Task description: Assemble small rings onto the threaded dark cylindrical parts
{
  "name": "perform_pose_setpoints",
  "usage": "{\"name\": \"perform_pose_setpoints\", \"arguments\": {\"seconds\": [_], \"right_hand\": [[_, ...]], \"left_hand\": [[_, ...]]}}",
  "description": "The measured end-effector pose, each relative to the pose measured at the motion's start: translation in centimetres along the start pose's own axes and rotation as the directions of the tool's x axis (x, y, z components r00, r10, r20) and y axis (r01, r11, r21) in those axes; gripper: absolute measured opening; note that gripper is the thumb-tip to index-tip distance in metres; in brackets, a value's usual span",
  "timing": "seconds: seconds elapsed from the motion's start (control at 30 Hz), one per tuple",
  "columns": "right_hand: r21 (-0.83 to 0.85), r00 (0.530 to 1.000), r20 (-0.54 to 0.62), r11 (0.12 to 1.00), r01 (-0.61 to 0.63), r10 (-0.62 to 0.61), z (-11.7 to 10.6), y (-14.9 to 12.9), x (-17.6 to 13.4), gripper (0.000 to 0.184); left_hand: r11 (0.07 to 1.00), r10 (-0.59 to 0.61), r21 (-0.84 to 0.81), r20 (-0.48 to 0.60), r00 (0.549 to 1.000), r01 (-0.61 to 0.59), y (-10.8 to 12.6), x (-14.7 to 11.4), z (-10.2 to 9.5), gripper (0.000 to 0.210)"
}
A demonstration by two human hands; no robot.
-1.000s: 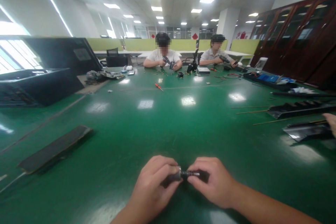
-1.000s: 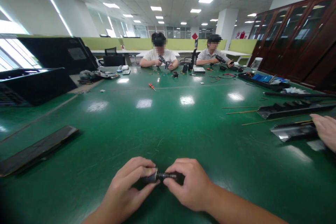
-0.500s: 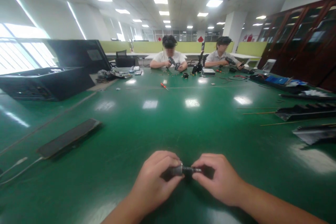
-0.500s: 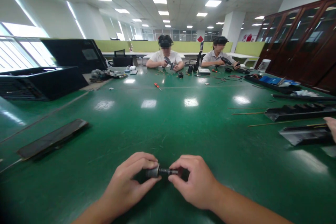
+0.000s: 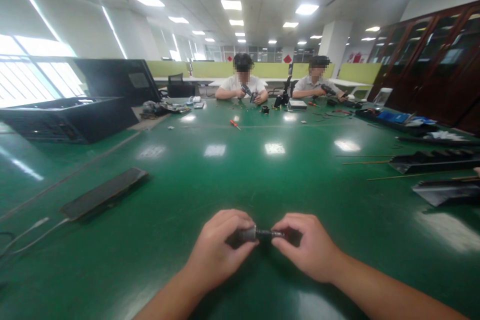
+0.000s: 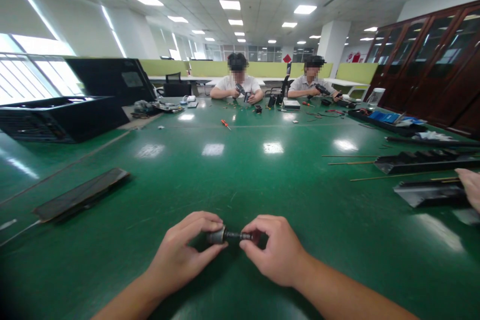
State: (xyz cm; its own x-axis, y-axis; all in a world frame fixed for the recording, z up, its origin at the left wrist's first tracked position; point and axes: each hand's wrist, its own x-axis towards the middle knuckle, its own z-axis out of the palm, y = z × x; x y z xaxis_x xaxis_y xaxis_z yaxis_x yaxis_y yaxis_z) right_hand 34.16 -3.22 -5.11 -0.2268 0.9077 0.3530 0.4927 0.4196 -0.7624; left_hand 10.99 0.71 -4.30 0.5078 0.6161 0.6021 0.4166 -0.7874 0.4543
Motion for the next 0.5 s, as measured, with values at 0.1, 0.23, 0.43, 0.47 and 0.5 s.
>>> {"name": "perform_pose_setpoints", "arguments": {"seconds": [0.1, 0.23, 0.43, 0.47, 0.5], "right_hand": [[0.001, 1.000, -0.003, 1.000, -0.005, 0.005, -0.03, 0.06, 0.02, 0.005], [-0.009, 1.000, -0.008, 1.000, 0.005, -0.005, -0.10, 0.11, 0.05, 0.005], [-0.013, 1.000, -0.016, 1.000, 0.016, -0.016, -0.19, 0.16, 0.05, 0.004], [-0.011, 1.000, -0.018, 1.000, 0.017, -0.017, -0.19, 0.18, 0.05, 0.004], [-0.009, 1.000, -0.019, 1.000, 0.018, -0.018, -0.20, 0.19, 0.04, 0.004]], "left_hand": [[1.000, -0.004, -0.004, -0.002, 1.000, 0.004, -0.05, 0.05, -0.05, 0.018], [1.000, 0.001, -0.011, -0.009, 1.000, -0.001, -0.01, 0.09, -0.18, 0.018], [1.000, 0.000, -0.007, -0.016, 1.000, 0.000, -0.06, 0.12, -0.25, 0.017], [1.000, 0.003, -0.007, -0.017, 1.000, -0.003, -0.08, 0.14, -0.25, 0.017], [1.000, 0.006, -0.007, -0.016, 1.000, -0.006, -0.11, 0.15, -0.24, 0.017]]}}
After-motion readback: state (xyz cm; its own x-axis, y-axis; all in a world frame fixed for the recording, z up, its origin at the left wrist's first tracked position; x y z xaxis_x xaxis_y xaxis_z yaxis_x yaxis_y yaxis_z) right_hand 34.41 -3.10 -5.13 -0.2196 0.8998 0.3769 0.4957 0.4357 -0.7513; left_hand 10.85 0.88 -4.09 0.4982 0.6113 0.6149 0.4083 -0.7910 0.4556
